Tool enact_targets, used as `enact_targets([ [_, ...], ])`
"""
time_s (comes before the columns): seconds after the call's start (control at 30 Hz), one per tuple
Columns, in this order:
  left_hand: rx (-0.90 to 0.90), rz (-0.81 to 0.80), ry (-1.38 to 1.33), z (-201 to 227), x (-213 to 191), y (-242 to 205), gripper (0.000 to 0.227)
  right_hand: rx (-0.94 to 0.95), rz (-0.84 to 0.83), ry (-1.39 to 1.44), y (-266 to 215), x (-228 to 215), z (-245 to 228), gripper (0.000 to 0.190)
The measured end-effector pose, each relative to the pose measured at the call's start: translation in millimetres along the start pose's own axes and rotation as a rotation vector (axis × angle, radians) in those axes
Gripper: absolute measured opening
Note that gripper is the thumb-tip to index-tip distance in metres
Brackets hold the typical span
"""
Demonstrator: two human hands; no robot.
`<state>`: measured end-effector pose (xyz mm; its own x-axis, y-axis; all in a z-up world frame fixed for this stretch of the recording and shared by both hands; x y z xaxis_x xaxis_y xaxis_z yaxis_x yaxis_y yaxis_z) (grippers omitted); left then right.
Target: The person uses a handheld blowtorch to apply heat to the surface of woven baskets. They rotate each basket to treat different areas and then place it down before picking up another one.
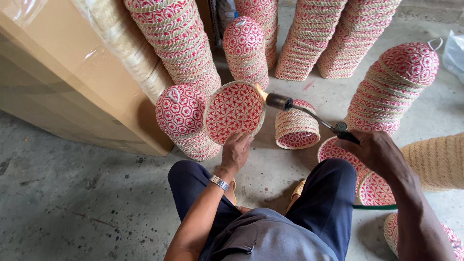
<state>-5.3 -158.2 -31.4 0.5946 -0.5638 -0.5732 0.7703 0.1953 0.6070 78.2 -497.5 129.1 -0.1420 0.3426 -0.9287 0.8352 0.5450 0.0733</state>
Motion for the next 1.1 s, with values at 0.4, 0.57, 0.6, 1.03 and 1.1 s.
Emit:
enact_targets([
  [0.4, 0.333, -0.272, 0.268, 46, 28, -8, 0.021, -0.268, 0.164, 0.066, 43, 37, -16, 0.034],
  [0.57, 0.4, -0.122, 0.27, 50, 21, -12, 0.024, -0.085, 0.189, 0.105, 51, 53, -13, 0.046],
  [0.6, 0.325, -0.25, 0.292, 50, 28, -13, 0.025, 0.009, 0.186, 0.144, 54, 60, -9, 0.05],
  [1.03, 0.215, -0.068, 0.018, 122, 27, -10, 0.044, 0.092, 0.414, 0.316, 66, 91, 14, 0.038],
  [1.1, 0.157, 0.04, 0.003, 106, 13, 4, 0.055, 0.075, 0.373, 0.284, 67, 88, 27, 0.039],
])
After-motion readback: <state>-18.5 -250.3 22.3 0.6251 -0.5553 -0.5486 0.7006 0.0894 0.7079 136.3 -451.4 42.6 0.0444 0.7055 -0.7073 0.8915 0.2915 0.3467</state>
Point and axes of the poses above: each hand's wrist, its own y-axis towards the middle knuckle, its own x-axis out of the palm, z = x × y, the point moved 3 cm from there along y, towards the middle knuckle, and after that the axes turned 8 degrees about -x, right-handed, at the moved point
